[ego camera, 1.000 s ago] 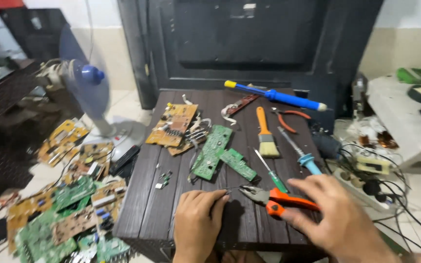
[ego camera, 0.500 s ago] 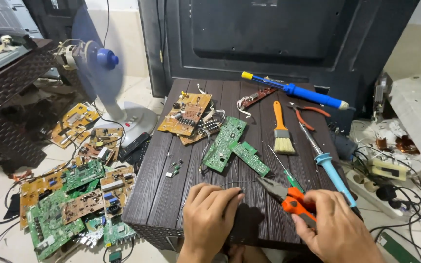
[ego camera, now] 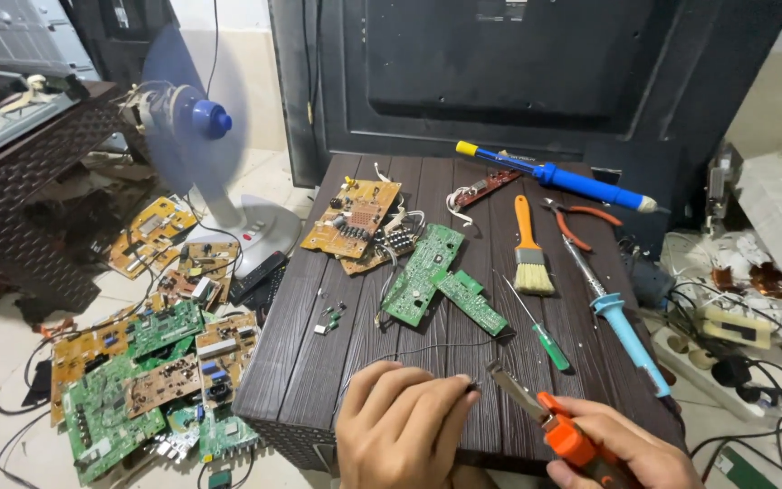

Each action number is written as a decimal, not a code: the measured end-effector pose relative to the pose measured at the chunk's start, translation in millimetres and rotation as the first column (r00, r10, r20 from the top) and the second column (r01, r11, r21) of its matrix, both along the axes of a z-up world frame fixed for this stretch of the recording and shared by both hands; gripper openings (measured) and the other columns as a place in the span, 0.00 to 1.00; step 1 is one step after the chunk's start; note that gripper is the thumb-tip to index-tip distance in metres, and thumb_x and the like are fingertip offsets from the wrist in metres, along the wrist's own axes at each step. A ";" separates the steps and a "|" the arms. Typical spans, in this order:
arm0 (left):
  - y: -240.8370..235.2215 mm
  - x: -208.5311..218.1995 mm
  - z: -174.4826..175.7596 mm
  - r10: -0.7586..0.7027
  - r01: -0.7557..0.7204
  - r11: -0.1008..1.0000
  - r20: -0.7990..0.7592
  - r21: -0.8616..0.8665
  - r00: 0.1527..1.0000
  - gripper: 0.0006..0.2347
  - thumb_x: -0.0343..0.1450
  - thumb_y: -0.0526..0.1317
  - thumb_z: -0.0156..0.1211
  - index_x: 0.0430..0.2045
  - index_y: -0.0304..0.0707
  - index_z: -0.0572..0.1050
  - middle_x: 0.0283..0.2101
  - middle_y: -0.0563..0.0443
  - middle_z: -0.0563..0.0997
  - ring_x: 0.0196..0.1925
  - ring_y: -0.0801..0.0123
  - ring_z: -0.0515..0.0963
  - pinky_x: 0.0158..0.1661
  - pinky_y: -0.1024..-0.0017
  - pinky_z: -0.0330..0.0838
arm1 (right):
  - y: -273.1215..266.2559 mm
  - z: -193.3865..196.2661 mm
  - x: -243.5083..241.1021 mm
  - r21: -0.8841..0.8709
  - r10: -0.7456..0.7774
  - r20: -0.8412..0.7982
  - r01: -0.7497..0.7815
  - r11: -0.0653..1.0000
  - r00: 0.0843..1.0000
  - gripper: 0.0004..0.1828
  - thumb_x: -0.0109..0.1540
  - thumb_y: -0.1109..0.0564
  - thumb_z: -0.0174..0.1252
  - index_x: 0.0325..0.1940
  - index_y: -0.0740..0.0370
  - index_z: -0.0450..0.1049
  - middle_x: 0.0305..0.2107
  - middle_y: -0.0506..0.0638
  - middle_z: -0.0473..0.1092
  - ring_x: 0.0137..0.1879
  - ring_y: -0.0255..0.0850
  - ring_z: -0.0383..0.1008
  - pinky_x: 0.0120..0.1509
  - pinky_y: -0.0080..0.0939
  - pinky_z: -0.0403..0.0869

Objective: The person solders a wire to a small green circuit board using a soldering iron. They then use pliers to strip the ends of a wire and prepare a small green component for soldering. The workspace contains various circuit boards and tools.

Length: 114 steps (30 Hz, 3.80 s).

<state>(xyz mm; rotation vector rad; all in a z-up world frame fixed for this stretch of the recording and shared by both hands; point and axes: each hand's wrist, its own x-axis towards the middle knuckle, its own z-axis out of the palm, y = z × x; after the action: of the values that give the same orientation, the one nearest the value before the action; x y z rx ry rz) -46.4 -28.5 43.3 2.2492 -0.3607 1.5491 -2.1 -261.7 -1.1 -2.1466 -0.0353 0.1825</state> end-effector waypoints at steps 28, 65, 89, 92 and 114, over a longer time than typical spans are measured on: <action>-18.1 8.2 13.1 0.009 -0.025 0.991 -0.120 -0.131 0.993 0.06 0.70 0.38 0.63 0.22 0.39 0.81 0.23 0.55 0.83 0.26 0.68 0.81 0.36 0.67 0.77 | 13.9 -1.5 0.5 -0.170 0.131 0.317 -0.079 0.982 0.939 0.06 0.50 0.49 0.75 0.30 0.43 0.87 0.34 0.28 0.86 0.33 0.23 0.75 0.41 0.19 0.66; -21.1 34.4 -3.4 -0.126 -0.039 0.833 -0.258 -0.551 0.958 0.03 0.61 0.38 0.73 0.24 0.45 0.88 0.23 0.58 0.88 0.24 0.80 0.85 0.27 0.84 0.81 | 41.9 -22.2 17.2 -0.225 -0.086 0.279 0.152 0.962 0.956 0.10 0.53 0.47 0.61 0.27 0.31 0.88 0.13 0.33 0.78 0.23 0.23 0.78 0.35 0.27 0.69; -16.0 51.4 -43.1 -0.391 -0.150 0.288 -0.259 -0.946 0.883 0.05 0.54 0.30 0.82 0.20 0.31 0.93 0.20 0.41 0.96 0.22 0.71 0.93 0.29 0.81 0.84 | 25.9 -70.3 32.5 -0.020 0.067 0.474 -0.065 0.998 0.878 0.10 0.53 0.48 0.59 0.27 0.47 0.86 0.46 0.32 0.87 0.46 0.22 0.88 0.47 0.26 0.76; -14.4 50.3 -47.1 -0.404 -0.092 0.327 -0.227 -0.941 0.886 0.05 0.55 0.31 0.81 0.21 0.31 0.92 0.21 0.42 0.95 0.22 0.72 0.92 0.29 0.82 0.84 | 21.1 -59.4 29.5 -0.074 0.124 0.384 -0.103 0.992 0.915 0.13 0.54 0.46 0.59 0.37 0.40 0.88 0.48 0.29 0.87 0.44 0.20 0.89 0.45 0.26 0.75; -8.7 51.6 -42.3 -0.461 -0.193 0.173 -0.253 -0.966 0.851 0.04 0.55 0.28 0.80 0.19 0.25 0.92 0.21 0.37 0.96 0.19 0.69 0.90 0.22 0.80 0.80 | 19.1 -76.8 111.5 -0.015 0.412 -0.483 -0.477 0.879 0.773 0.13 0.63 0.50 0.58 0.38 0.53 0.87 0.38 0.38 0.82 0.39 0.23 0.78 0.48 0.22 0.71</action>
<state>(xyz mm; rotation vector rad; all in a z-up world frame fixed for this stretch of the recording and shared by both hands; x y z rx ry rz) 5.2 -37.2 1.0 1.2880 0.5140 0.5631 109.3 -242.6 -77.9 -2.1414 -0.2633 1.0096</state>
